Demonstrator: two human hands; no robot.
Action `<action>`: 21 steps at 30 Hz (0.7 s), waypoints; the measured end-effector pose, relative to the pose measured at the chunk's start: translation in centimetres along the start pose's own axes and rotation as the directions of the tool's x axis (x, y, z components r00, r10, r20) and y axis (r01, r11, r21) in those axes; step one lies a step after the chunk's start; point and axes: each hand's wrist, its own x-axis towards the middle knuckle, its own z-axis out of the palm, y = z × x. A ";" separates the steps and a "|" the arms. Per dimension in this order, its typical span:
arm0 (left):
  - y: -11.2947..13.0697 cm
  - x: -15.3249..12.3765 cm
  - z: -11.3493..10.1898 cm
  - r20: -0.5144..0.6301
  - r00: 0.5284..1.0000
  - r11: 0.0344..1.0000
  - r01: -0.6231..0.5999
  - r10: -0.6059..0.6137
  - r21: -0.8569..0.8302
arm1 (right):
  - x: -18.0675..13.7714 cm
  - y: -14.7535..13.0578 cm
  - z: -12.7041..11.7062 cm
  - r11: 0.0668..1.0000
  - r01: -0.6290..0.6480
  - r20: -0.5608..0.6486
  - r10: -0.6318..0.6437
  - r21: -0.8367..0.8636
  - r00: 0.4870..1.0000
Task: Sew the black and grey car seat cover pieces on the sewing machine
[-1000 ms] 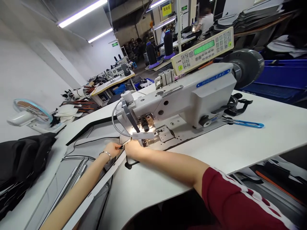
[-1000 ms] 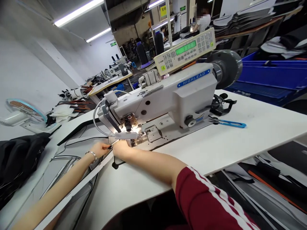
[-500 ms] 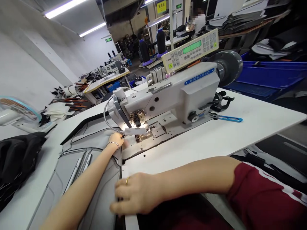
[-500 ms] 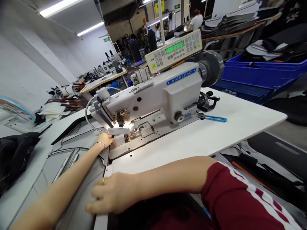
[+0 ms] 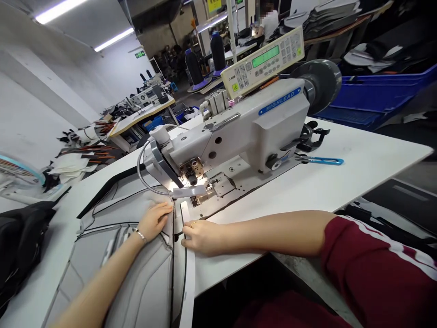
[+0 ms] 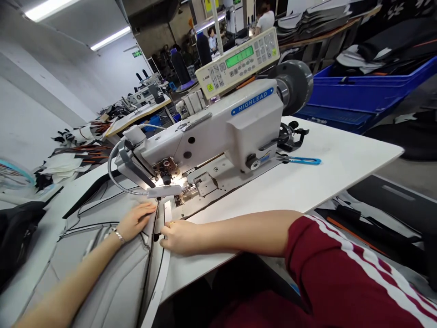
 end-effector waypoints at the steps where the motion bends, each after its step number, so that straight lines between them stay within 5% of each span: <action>1: -0.2 0.0 0.7 -0.094 0.995 0.999 -0.024 0.020 -0.034 | 0.0 -0.1 0.0 0.999 -0.003 -0.009 0.003 0.034 1.000; 4: 0.2 0.8 2.6 -0.254 0.967 0.998 -0.012 -0.004 -0.063 | 0.3 0.0 0.1 0.991 -0.075 -0.013 0.077 0.110 0.997; 11: 2.9 1.5 3.2 -0.308 0.942 0.989 0.144 -0.130 0.021 | 0.0 0.9 0.0 0.973 -0.199 -0.033 0.204 0.114 0.978; 15: 4.3 0.9 3.1 -0.194 0.932 0.940 0.327 -0.305 0.095 | -0.4 1.2 -0.6 0.979 -0.183 0.110 0.172 0.095 0.979; 21: 6.3 0.3 2.8 -0.074 0.929 0.921 0.368 -0.362 0.128 | -0.8 1.0 -1.0 0.977 -0.177 0.183 0.154 0.118 0.971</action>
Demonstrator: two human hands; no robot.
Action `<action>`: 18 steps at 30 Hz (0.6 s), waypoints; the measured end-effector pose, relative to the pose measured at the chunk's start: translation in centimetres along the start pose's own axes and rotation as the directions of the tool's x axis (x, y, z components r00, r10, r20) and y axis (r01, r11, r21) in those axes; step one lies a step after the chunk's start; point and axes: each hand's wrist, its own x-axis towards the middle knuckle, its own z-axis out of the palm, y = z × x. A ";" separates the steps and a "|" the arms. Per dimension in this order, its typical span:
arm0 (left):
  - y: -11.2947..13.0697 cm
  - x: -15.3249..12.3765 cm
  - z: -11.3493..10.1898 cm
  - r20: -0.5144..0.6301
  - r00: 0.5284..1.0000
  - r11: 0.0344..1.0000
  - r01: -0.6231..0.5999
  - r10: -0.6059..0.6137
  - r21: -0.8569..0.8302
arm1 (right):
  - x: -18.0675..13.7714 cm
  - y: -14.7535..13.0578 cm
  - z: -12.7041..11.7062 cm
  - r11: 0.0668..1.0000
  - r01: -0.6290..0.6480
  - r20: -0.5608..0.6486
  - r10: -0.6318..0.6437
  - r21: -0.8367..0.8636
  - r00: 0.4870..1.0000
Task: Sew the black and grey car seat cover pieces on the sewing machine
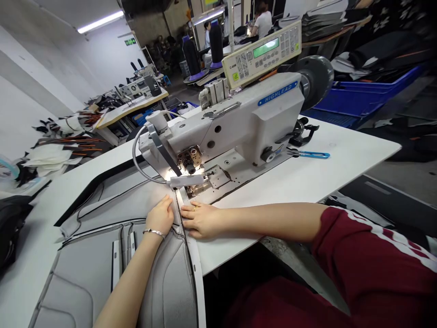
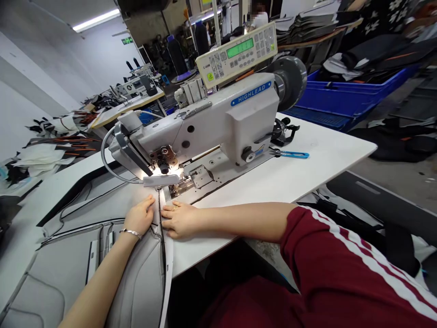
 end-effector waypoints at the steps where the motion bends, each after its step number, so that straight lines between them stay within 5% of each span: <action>1: 0.2 0.0 -0.2 0.021 1.000 1.000 -0.001 0.001 0.010 | -0.1 -0.1 0.0 1.000 0.005 -0.001 -0.005 0.007 1.000; 8: 2.3 1.6 -1.4 0.083 0.996 0.996 -0.047 0.041 0.074 | -1.1 0.5 -0.3 0.998 0.042 -0.057 -0.045 -0.049 0.997; 18: 6.2 1.7 0.0 0.041 0.991 0.991 -0.131 0.130 0.030 | -4.8 0.6 -1.2 1.000 -0.012 -0.013 0.011 -0.023 1.000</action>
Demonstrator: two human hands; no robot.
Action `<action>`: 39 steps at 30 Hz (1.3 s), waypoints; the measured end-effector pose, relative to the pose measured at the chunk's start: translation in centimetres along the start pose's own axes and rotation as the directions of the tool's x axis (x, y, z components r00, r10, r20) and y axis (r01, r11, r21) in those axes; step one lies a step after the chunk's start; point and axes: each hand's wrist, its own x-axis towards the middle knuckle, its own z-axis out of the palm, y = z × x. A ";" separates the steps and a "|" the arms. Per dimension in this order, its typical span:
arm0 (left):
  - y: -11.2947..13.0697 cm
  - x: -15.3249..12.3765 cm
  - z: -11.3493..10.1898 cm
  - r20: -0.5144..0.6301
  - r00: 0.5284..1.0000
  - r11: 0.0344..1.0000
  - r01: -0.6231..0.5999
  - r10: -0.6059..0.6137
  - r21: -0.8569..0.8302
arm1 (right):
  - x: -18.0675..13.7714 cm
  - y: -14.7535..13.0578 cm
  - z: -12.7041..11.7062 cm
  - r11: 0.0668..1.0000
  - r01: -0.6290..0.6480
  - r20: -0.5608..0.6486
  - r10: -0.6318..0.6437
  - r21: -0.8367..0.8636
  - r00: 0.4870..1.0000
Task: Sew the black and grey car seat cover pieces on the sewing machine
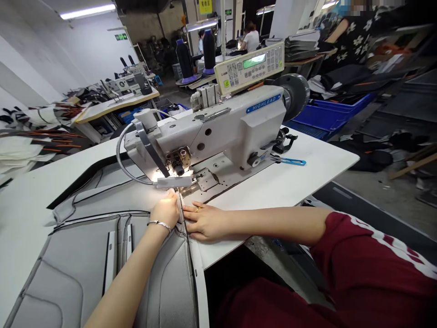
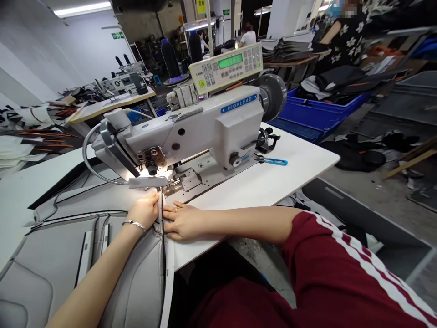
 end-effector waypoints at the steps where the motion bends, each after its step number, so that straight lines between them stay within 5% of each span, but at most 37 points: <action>1: 0.1 -0.1 0.1 -0.004 1.000 1.000 0.006 -0.006 0.004 | 0.0 0.0 -0.1 1.000 -0.001 0.011 0.001 0.001 1.000; 5: 0.2 -0.4 0.4 -0.026 1.000 1.000 0.004 -0.004 0.013 | 0.1 -0.5 -0.1 1.000 -0.022 0.010 0.022 -0.006 1.000; 8: 0.2 -0.6 0.4 -0.054 0.999 1.000 0.002 0.000 0.028 | -1.5 -2.7 -0.5 0.999 -0.043 -0.112 0.041 -0.017 0.993; 10: 0.2 -0.9 0.3 -0.091 0.996 0.997 -0.001 0.009 0.078 | -3.4 -4.9 -0.7 0.996 0.078 -0.192 -0.085 -0.042 0.978; 14: 0.4 -1.3 -0.1 -0.159 0.987 0.986 -0.011 0.038 0.166 | -5.2 -8.7 -0.5 0.846 0.519 -0.259 -0.533 -0.124 0.806; 16: 0.3 -1.2 -0.2 -0.161 0.987 0.990 -0.003 0.026 0.143 | -4.2 -9.7 -0.4 0.764 0.623 -0.282 -0.643 -0.167 0.712; 18: -0.4 -1.1 -0.3 -0.153 0.988 0.996 -0.019 0.033 0.090 | -2.6 -10.1 -0.7 0.743 0.641 -0.311 -0.665 -0.192 0.678; 21: -2.5 -1.4 -1.0 -0.091 0.975 0.977 -0.208 0.202 -0.055 | -1.2 -10.6 -1.8 0.804 0.571 -0.413 -0.583 -0.165 0.700; 25: -4.9 -2.9 -1.7 -0.083 0.855 0.832 -0.517 0.512 -0.202 | -2.5 -10.3 -1.3 0.847 0.528 -0.534 -0.472 -0.057 0.701; 28: -5.3 -3.8 -1.5 -0.181 0.824 0.805 -0.564 0.536 -0.184 | -3.8 -9.3 0.6 0.880 0.470 -0.579 -0.349 0.066 0.736; 32: -4.8 -4.2 -1.1 -0.172 0.796 0.775 -0.605 0.581 -0.184 | -4.2 -8.1 2.6 0.987 0.078 -0.553 0.011 0.138 0.833; 39: -3.8 -4.3 -1.2 -0.181 0.762 0.740 -0.648 0.622 -0.182 | -3.8 -8.4 2.5 0.998 -0.033 -0.536 0.053 0.046 0.842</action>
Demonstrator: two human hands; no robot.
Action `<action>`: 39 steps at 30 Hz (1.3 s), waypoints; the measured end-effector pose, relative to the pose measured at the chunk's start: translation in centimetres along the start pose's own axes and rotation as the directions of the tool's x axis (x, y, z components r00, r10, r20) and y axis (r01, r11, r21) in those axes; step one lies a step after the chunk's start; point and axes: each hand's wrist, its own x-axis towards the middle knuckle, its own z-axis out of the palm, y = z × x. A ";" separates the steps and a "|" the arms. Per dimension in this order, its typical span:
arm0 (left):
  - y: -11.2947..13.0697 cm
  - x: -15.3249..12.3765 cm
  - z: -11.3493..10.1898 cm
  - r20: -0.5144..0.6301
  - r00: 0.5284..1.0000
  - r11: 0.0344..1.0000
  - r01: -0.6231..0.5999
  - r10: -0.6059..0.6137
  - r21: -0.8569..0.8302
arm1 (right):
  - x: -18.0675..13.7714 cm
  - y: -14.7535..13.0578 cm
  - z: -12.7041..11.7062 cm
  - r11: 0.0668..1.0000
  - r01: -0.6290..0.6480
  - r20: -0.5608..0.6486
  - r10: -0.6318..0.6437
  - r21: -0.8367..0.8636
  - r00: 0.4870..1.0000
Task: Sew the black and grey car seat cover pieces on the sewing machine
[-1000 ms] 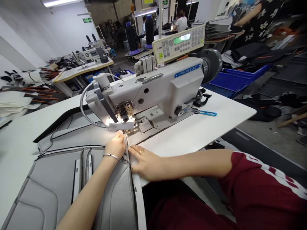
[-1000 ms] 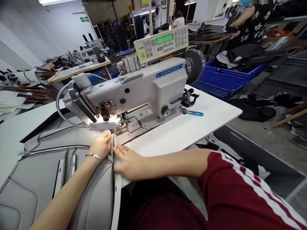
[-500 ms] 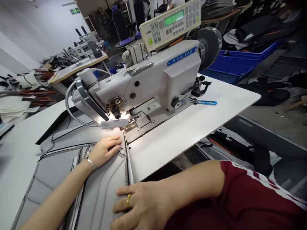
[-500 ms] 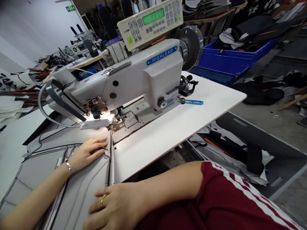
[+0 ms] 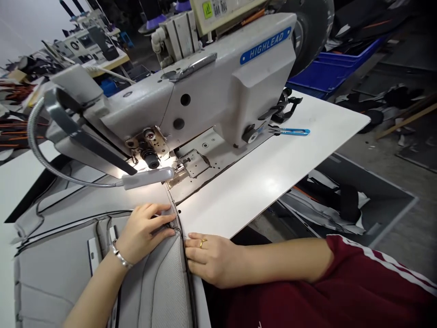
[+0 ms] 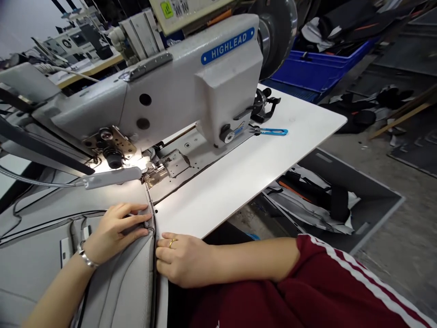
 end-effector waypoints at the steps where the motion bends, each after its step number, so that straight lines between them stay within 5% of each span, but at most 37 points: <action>1: 0.0 0.0 0.1 -0.005 1.000 1.000 -0.002 0.002 0.007 | 0.0 0.0 0.0 1.000 -0.004 0.000 0.004 0.000 1.000; 30: -0.1 0.1 0.5 0.021 1.000 0.996 0.009 -0.011 0.091 | 0.8 0.4 0.1 0.993 -0.117 0.001 0.117 0.015 0.993; 39: 0.9 -0.6 0.7 0.054 0.979 0.957 0.179 -0.196 0.226 | 1.4 0.5 0.5 0.994 0.104 0.124 -0.099 -0.033 0.987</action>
